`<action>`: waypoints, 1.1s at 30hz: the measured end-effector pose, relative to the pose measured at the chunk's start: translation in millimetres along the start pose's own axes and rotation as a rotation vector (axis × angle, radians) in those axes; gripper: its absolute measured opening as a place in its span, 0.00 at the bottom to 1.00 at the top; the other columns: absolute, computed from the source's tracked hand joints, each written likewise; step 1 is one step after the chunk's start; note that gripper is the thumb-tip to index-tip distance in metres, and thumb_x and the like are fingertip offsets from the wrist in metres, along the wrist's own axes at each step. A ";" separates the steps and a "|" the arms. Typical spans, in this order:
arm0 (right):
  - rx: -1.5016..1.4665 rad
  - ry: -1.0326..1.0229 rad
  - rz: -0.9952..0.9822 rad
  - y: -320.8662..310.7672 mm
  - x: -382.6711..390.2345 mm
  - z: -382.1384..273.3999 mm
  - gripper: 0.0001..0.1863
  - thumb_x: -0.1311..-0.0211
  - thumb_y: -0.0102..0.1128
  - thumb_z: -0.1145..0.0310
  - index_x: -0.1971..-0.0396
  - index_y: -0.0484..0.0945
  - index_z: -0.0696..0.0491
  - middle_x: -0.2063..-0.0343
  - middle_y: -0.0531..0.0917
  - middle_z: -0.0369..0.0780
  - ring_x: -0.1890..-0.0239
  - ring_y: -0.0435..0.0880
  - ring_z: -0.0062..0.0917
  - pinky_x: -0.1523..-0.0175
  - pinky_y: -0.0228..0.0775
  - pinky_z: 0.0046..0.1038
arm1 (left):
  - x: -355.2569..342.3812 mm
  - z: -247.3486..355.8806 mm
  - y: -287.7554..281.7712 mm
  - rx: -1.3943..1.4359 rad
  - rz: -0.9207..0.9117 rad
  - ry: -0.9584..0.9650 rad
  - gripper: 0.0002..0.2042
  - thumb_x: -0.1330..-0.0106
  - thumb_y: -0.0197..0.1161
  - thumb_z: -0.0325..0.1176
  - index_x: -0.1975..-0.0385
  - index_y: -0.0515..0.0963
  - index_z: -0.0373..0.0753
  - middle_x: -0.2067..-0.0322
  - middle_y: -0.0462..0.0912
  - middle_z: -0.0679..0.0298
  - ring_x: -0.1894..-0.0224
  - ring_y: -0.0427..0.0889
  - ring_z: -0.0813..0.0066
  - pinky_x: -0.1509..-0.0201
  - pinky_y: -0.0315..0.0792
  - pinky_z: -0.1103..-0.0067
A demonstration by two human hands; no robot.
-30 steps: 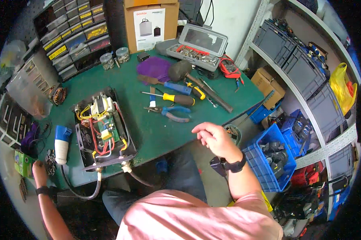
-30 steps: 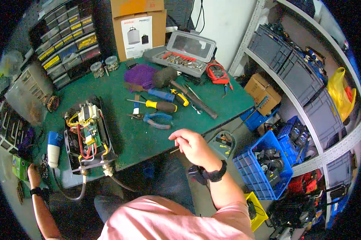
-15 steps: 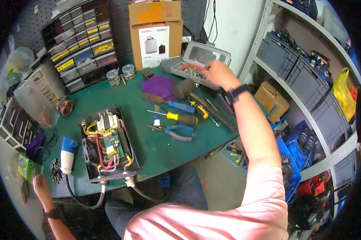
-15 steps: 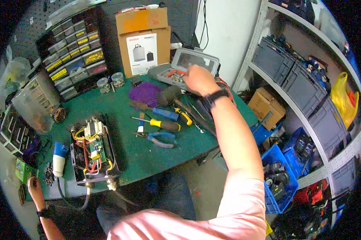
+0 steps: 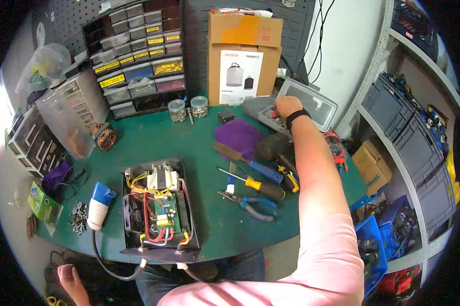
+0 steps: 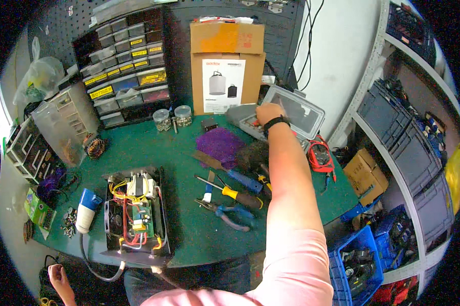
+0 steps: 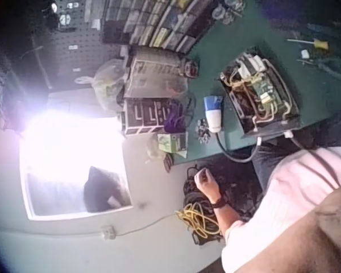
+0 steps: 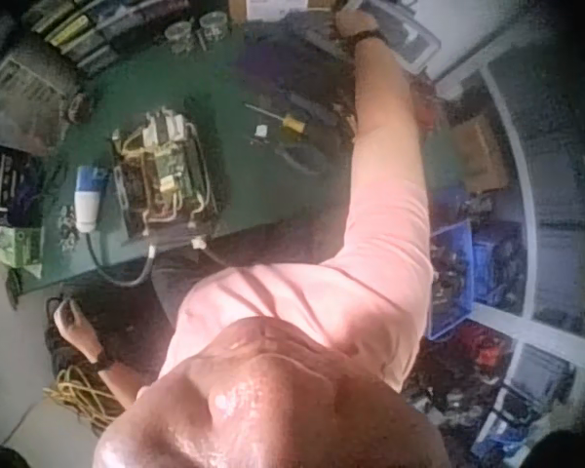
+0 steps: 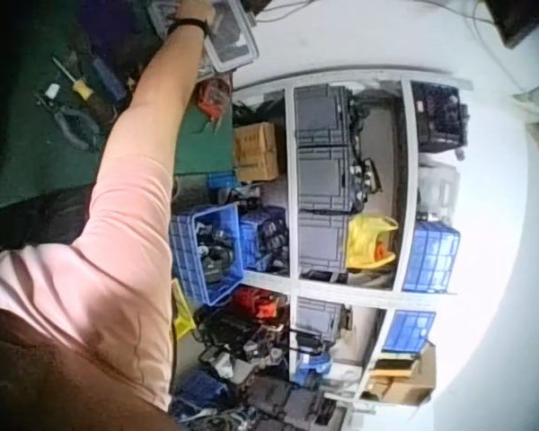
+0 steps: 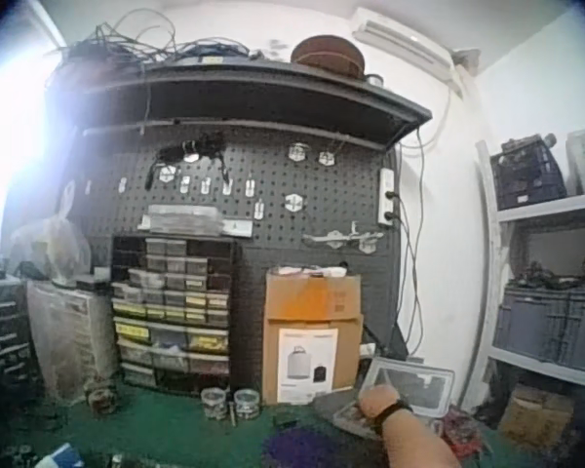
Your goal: The person works on an open electronic control box, handling wires and small components. They use pliers to strip a wire and connect it to a terminal inside the box, then use a screwdriver to tighten the connection.
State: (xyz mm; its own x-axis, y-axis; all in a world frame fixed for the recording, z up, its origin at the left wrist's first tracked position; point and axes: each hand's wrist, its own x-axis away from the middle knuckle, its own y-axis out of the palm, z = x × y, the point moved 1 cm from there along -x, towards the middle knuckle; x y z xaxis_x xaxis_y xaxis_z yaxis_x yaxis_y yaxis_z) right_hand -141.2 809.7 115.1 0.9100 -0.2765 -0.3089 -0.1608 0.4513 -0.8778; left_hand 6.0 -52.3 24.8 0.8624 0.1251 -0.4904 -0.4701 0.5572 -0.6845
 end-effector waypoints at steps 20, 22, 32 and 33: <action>0.033 -0.021 -0.152 -18.5 -8.3 -9.8 0.13 0.41 0.57 0.62 0.63 0.85 0.54 0.60 0.85 0.48 0.56 0.86 0.39 0.54 0.79 0.40 | 7.6 53.2 4.5 -0.172 0.050 0.064 0.08 0.45 0.57 0.15 0.67 0.73 0.31 0.66 0.71 0.55 0.61 0.73 0.60 0.54 0.69 0.75; 0.011 0.036 -0.061 -18.4 -3.3 2.4 0.13 0.41 0.57 0.62 0.69 0.84 0.56 0.64 0.85 0.47 0.60 0.86 0.40 0.56 0.79 0.41 | 3.5 62.8 1.8 -0.182 0.015 0.110 0.06 0.43 0.57 0.16 0.67 0.72 0.32 0.66 0.72 0.57 0.62 0.73 0.63 0.57 0.69 0.75; -0.380 -0.435 0.547 -219.5 129.6 -72.8 0.14 0.46 0.59 0.74 0.59 0.83 0.50 0.75 0.71 0.43 0.72 0.74 0.40 0.68 0.66 0.35 | -9.8 150.2 20.8 0.729 -0.410 -0.179 0.10 0.39 0.67 0.32 0.67 0.78 0.31 0.70 0.74 0.67 0.71 0.70 0.84 0.68 0.64 0.87; -0.451 -0.500 0.566 -237.1 157.9 -88.4 0.13 0.46 0.58 0.74 0.61 0.83 0.48 0.77 0.70 0.42 0.74 0.74 0.38 0.70 0.66 0.35 | -12.6 165.3 25.9 0.854 -0.463 -0.118 0.13 0.39 0.68 0.36 0.66 0.79 0.30 0.70 0.75 0.66 0.72 0.72 0.83 0.70 0.65 0.86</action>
State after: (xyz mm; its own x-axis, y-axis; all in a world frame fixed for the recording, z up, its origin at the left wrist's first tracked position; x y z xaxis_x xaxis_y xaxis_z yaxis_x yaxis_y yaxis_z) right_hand 6.9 584.1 242.0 0.6919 0.3386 -0.6377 -0.6779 0.0006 -0.7351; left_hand 14.0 96.3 102.4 0.9624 -0.2008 -0.1828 0.1741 0.9729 -0.1523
